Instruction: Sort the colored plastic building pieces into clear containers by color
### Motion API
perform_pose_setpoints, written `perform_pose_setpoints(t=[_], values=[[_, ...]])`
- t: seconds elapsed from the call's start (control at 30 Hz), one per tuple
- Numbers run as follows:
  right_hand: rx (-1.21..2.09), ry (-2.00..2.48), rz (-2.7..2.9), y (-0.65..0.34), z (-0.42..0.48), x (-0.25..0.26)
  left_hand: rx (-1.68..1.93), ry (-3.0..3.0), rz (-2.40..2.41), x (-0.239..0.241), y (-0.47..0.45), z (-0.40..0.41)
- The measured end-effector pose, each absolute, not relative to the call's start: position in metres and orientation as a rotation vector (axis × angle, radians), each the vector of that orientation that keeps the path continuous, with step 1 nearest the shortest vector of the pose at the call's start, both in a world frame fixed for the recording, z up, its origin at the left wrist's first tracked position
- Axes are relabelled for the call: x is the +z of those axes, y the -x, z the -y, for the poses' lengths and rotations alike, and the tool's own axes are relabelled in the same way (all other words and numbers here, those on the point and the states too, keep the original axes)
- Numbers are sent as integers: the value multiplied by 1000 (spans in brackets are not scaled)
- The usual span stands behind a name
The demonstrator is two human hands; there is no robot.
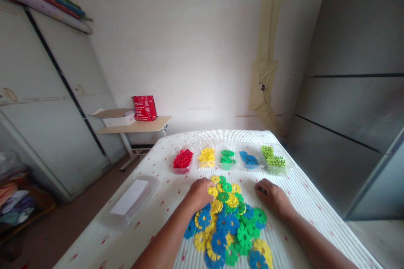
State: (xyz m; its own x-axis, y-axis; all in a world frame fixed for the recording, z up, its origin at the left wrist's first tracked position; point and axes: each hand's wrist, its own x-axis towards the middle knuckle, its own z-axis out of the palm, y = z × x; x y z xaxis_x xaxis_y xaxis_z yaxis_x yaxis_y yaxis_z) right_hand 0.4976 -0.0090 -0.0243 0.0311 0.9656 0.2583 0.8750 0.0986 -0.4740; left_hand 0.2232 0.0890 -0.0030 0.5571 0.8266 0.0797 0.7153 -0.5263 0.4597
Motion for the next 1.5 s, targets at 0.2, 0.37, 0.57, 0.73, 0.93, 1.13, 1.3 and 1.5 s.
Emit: perform_pose_setpoints(t=[0.2,0.37,0.57,0.73,0.93,1.13,1.3,1.5], values=[[218,1787,1875,-498,8,-25,312,-2543,-1308,-1,-229,-86],[218,1802,1857,-498,8,-27,333,-2611,-1332,2,-229,-81],[188,1830,1875,-495,10,-23,662,-2654,-1344,31,-220,-92],[168,1846,1875,-494,9,-25,988,-2550,-1474,67,-233,-137],[192,1847,1866,-495,9,-25,1008,-2478,-1599,58,-244,-178],[176,1849,1873,-494,10,-23,988,-2498,-1572,26,-209,-145],[170,1862,1862,-492,10,-24,953,-2457,-1516,-7,-170,-101],[155,1898,1837,-490,11,-21,1076,-2220,-1435,-44,-137,-82]])
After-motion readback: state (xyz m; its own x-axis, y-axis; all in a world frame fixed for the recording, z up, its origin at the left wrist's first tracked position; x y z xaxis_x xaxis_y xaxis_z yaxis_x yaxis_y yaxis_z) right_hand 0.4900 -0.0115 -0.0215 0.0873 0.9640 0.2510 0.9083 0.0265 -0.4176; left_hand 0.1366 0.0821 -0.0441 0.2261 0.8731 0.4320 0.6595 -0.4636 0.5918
